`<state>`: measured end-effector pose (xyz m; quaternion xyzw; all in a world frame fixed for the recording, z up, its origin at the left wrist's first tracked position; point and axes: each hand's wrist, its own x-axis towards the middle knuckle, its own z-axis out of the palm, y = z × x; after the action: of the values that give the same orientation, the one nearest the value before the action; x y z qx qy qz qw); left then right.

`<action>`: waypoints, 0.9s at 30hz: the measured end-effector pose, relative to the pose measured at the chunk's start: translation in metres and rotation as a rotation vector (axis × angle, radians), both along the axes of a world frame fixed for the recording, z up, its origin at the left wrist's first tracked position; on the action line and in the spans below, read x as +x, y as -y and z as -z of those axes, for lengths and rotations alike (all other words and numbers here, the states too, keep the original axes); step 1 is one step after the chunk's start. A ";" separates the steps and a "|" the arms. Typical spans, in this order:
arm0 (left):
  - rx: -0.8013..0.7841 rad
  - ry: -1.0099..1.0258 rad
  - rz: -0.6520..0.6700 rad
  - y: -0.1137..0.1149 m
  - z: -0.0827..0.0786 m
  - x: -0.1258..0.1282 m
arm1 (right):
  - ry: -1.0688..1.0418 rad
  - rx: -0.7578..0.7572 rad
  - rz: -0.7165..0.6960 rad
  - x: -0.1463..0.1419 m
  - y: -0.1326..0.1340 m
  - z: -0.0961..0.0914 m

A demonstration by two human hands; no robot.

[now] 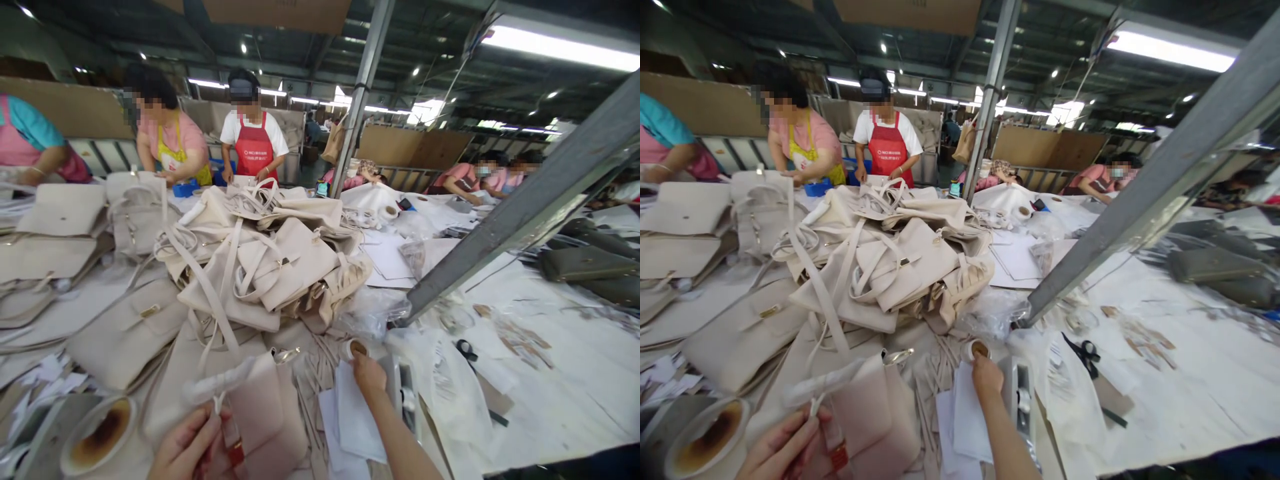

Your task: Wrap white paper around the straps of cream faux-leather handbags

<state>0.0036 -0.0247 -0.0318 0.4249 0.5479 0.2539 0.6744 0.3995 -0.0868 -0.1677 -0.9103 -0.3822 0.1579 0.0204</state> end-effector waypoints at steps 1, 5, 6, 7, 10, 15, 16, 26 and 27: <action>-0.005 0.001 -0.013 0.001 -0.004 0.002 | 0.027 0.011 -0.011 -0.002 0.006 -0.003; -0.031 0.019 -0.051 0.007 -0.017 0.007 | 0.157 0.061 -0.016 -0.027 0.046 -0.003; -0.033 0.027 -0.058 0.008 -0.019 0.008 | 0.185 0.060 -0.014 -0.036 0.057 0.000; -0.037 0.035 -0.062 0.008 -0.019 0.009 | 0.209 0.057 -0.014 -0.045 0.066 0.005; -0.040 0.059 -0.096 0.010 -0.015 0.012 | 0.266 0.072 -0.024 -0.070 0.084 0.019; -0.034 0.110 -0.096 0.009 -0.011 0.012 | 0.300 0.200 -0.023 -0.077 0.086 0.030; -0.039 0.122 -0.086 0.009 -0.012 0.011 | 0.293 0.231 -0.028 -0.074 0.086 0.030; 0.072 0.204 0.147 0.028 -0.020 0.027 | 0.077 0.525 -0.255 -0.105 0.093 -0.044; 0.116 0.143 0.166 0.032 -0.023 0.030 | 0.028 0.527 -0.325 -0.119 0.088 -0.056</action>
<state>0.0340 -0.0565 -0.0086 0.4877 0.4457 0.2583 0.7049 0.2802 -0.1752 -0.1115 -0.8026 -0.5509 0.0421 0.2250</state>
